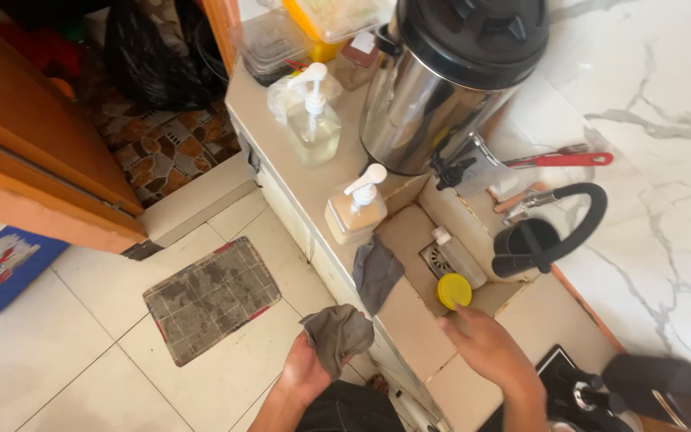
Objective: Cleaning and wiping down syrup bottles and the countertop at a coffee shop station.
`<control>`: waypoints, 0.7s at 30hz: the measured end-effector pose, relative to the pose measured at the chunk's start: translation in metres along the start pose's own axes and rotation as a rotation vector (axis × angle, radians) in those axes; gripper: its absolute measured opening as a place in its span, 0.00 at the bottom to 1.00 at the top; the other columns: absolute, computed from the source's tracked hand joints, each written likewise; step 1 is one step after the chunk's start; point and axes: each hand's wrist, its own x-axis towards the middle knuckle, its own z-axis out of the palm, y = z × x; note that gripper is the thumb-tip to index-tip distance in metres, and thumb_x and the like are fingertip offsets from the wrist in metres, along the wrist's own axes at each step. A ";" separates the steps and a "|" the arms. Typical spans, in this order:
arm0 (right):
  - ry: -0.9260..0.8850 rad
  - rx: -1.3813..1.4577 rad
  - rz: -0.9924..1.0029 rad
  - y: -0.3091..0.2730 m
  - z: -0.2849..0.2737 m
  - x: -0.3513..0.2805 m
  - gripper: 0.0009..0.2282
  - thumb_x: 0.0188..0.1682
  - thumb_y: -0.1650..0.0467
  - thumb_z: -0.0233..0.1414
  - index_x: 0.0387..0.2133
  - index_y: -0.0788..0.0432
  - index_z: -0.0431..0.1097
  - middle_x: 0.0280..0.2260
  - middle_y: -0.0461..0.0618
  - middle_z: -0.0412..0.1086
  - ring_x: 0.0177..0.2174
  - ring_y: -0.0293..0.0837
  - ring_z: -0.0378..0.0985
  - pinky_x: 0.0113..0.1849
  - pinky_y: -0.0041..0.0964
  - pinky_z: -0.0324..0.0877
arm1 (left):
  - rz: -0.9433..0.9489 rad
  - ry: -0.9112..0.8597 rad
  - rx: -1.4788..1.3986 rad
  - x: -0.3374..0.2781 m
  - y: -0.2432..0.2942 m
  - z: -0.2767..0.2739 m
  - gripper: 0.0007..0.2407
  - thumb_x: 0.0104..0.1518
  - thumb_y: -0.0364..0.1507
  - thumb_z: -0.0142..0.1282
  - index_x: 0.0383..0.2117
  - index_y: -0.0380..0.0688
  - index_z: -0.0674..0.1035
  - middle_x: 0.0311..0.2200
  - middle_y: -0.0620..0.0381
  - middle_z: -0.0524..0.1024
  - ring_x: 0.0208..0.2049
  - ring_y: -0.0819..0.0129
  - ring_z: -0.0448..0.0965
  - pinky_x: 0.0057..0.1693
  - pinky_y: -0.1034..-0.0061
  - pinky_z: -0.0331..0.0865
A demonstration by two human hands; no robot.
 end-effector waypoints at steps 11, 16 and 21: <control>0.411 0.628 -0.671 -0.181 0.068 0.231 0.19 0.49 0.64 0.60 0.47 0.67 0.72 0.37 0.55 0.77 0.37 0.45 0.80 0.39 0.39 0.72 | 0.090 0.011 -0.101 -0.006 -0.014 -0.020 0.23 0.68 0.41 0.27 0.60 0.45 0.73 0.59 0.54 0.75 0.59 0.59 0.73 0.64 0.62 0.65; 0.485 1.162 -0.637 -0.181 0.073 0.280 0.13 0.58 0.68 0.54 0.24 0.64 0.67 0.18 0.50 0.68 0.19 0.42 0.71 0.23 0.40 0.64 | 0.222 -0.068 -0.136 -0.029 -0.022 -0.036 0.23 0.66 0.38 0.29 0.60 0.40 0.71 0.59 0.48 0.76 0.61 0.56 0.74 0.65 0.61 0.67; 0.414 1.385 -0.692 -0.171 0.024 0.252 0.17 0.57 0.66 0.53 0.20 0.58 0.60 0.15 0.49 0.62 0.16 0.46 0.68 0.23 0.43 0.68 | 0.375 0.056 -0.111 -0.028 -0.018 -0.029 0.22 0.67 0.38 0.31 0.61 0.40 0.71 0.60 0.49 0.74 0.60 0.56 0.74 0.64 0.60 0.67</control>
